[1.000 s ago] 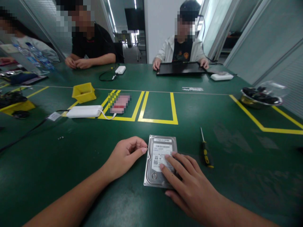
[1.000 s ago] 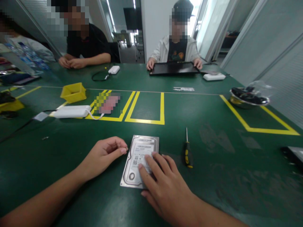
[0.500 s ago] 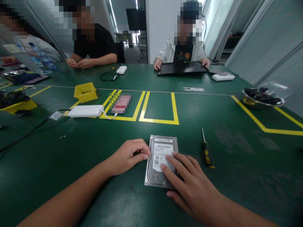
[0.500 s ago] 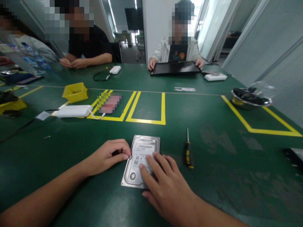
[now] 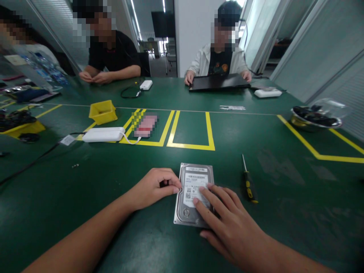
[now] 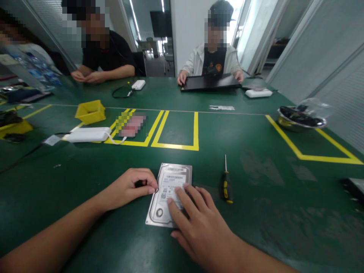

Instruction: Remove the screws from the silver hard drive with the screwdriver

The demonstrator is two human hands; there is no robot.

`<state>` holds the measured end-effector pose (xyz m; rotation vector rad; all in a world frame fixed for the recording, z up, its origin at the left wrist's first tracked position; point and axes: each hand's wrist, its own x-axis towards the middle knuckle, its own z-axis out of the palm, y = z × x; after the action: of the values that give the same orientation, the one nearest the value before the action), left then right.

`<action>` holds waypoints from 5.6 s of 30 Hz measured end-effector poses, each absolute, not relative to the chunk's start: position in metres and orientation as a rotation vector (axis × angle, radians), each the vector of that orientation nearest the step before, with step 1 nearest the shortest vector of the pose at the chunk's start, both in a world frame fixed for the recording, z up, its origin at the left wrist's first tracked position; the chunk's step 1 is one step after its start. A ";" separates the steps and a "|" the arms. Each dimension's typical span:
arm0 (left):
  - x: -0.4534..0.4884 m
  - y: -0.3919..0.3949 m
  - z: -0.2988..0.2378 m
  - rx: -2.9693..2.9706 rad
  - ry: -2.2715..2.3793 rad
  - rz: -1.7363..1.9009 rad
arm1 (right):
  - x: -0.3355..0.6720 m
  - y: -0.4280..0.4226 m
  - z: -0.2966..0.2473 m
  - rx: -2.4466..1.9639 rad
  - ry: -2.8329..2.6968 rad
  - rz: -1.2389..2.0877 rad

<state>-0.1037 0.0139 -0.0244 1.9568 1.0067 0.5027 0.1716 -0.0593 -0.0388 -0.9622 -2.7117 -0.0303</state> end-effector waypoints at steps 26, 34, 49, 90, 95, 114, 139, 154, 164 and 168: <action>-0.105 0.015 -0.021 2.105 0.937 0.485 | 0.174 -0.056 -0.034 -0.953 -2.651 -0.037; -0.105 0.016 -0.021 1.963 0.989 0.466 | 0.175 -0.057 -0.029 -0.929 -2.583 -0.031; -0.102 0.017 -0.019 2.011 0.931 0.447 | 0.207 -0.033 -0.008 -1.831 -2.555 -0.663; -0.104 0.016 -0.022 2.040 0.940 0.475 | 0.212 -0.026 -0.014 -2.228 -2.696 -0.299; -0.104 0.015 -0.022 2.070 0.917 0.476 | 0.212 -0.026 -0.014 -2.217 -2.684 -0.301; -0.103 0.013 -0.024 2.093 0.901 0.485 | 0.217 -0.020 0.000 -1.976 -2.464 -0.674; -0.101 0.013 -0.024 2.057 0.936 0.485 | 0.214 -0.021 -0.005 -1.919 -2.562 -0.554; -0.102 0.013 -0.024 2.083 0.925 0.487 | 0.215 -0.020 0.002 -1.454 -2.334 0.075; -0.103 0.011 -0.022 2.081 0.917 0.490 | 0.204 -0.028 0.038 -1.189 -1.768 0.970; -0.104 0.010 -0.023 2.074 0.922 0.484 | 0.191 -0.032 0.064 -1.049 -1.727 1.121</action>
<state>-0.1039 0.0100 -0.0228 2.0740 0.9220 0.4843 0.1907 -0.0316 0.0640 -1.0493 -1.7267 1.1209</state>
